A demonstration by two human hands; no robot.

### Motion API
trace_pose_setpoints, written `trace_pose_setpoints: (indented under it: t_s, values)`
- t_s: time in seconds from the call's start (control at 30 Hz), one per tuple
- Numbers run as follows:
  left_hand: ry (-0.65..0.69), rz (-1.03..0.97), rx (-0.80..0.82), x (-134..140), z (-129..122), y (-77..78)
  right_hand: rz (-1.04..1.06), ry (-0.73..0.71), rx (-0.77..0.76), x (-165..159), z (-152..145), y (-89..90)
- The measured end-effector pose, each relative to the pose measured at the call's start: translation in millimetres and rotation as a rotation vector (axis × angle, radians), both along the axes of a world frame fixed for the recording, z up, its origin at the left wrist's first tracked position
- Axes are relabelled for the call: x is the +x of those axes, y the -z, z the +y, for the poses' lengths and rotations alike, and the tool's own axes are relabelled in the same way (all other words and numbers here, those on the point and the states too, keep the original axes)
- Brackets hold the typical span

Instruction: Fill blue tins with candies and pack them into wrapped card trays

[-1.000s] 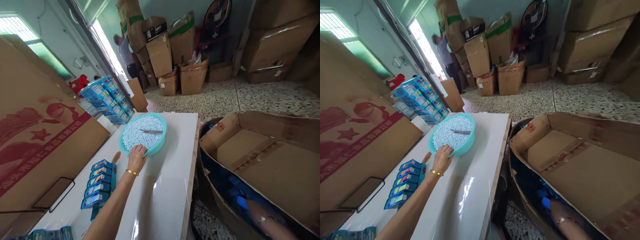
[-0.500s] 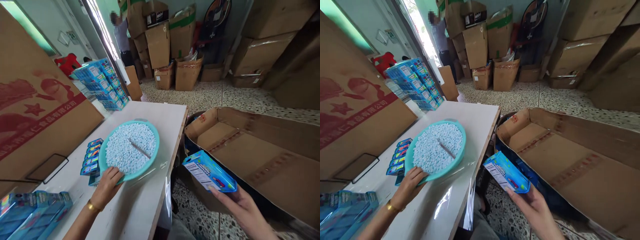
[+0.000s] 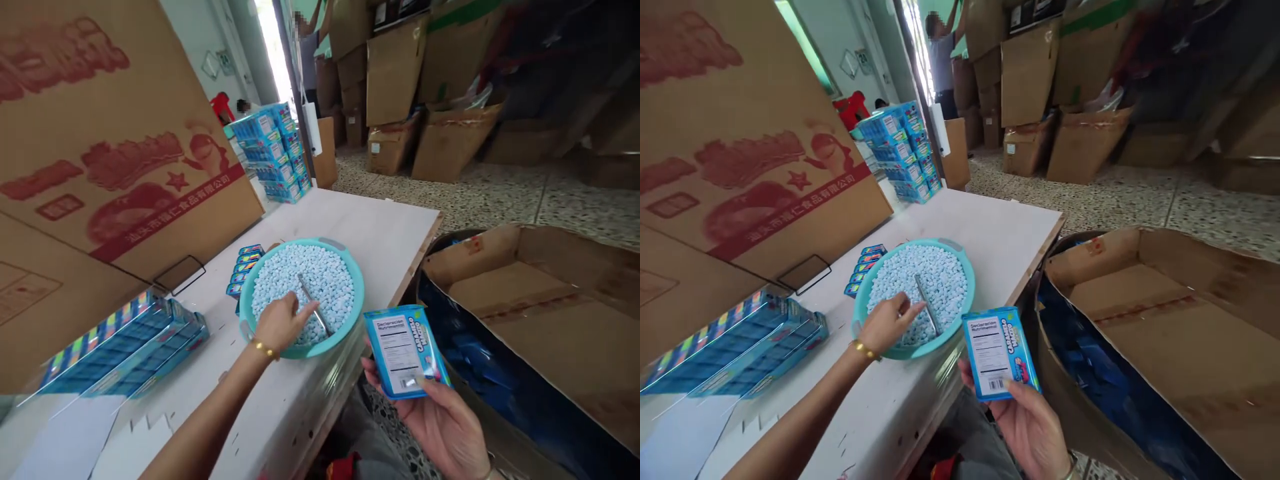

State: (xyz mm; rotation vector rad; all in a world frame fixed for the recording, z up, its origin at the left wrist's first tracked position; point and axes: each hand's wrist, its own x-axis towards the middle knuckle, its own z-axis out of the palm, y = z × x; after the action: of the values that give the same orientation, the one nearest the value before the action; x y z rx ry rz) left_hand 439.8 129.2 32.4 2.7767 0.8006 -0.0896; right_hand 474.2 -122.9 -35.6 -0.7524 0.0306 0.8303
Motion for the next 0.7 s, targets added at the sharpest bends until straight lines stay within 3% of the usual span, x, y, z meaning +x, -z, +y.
trace_pose_setpoints:
  t_s: [0.17, 0.3, 0.37, 0.43, 0.57, 0.7]
  values:
    - [-0.066, 0.12, 0.04, 33, -7, 15.3, 0.173, -0.057, 0.139, -11, -2, -1.3]
    - [-0.094, 0.102, -0.117, 20, 17, 16.2, 0.22, -0.103, 0.104, -7, -1, -2.9]
    - [-0.111, 0.074, -0.277, 7, 34, 10.2, 0.158, -0.105, 0.066, -2, 1, -0.1]
    - [-0.056, 0.05, -0.328, -8, 49, -1.2, 0.043, -0.14, 0.056, 5, 3, 2.9]
    - [0.165, 0.079, 0.011, -36, 72, -36.1, -0.232, -0.263, 0.028, 31, 12, -2.5]
    - [0.195, 0.311, 0.294, -54, 78, -62.0, -0.367, -0.159, -0.051, 64, 40, -23.7]
